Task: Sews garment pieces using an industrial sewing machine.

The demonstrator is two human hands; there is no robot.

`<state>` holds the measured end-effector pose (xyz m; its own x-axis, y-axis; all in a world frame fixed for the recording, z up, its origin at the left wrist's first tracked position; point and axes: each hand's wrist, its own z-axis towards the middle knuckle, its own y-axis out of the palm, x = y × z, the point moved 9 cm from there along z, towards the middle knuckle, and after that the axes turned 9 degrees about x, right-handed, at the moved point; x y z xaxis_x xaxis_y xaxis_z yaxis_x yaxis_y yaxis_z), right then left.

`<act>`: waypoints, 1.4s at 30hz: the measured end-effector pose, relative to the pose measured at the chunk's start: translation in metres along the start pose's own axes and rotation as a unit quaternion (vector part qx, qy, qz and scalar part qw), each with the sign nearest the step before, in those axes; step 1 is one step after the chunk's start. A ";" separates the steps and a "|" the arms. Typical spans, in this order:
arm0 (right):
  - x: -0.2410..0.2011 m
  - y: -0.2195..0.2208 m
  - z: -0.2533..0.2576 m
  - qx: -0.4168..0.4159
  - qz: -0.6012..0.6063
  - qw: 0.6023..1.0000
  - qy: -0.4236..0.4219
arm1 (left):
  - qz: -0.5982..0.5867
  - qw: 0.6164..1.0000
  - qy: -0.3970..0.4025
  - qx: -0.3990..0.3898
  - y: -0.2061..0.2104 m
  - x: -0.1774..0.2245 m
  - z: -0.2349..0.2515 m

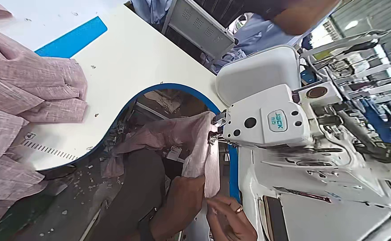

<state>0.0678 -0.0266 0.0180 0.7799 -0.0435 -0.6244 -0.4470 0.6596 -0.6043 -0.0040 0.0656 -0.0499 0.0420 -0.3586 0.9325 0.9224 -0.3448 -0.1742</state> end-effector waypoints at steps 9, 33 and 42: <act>0.008 0.017 -0.006 0.087 -0.126 0.977 -0.146 | -0.039 0.992 0.062 0.106 -0.002 0.000 -0.004; 0.023 0.056 0.023 0.014 -0.177 0.968 -0.175 | -0.345 0.862 -0.355 -0.108 0.088 -0.098 0.191; 0.023 0.041 0.022 0.032 -0.124 0.984 -0.125 | -0.181 0.920 -0.338 0.086 0.063 -0.159 0.138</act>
<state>0.0776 0.0160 -0.0098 0.9482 -0.0286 -0.3165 -0.2076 0.6983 -0.6851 0.1008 0.2209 -0.1657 -0.1039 0.3942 0.9131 0.9675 -0.1726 0.1846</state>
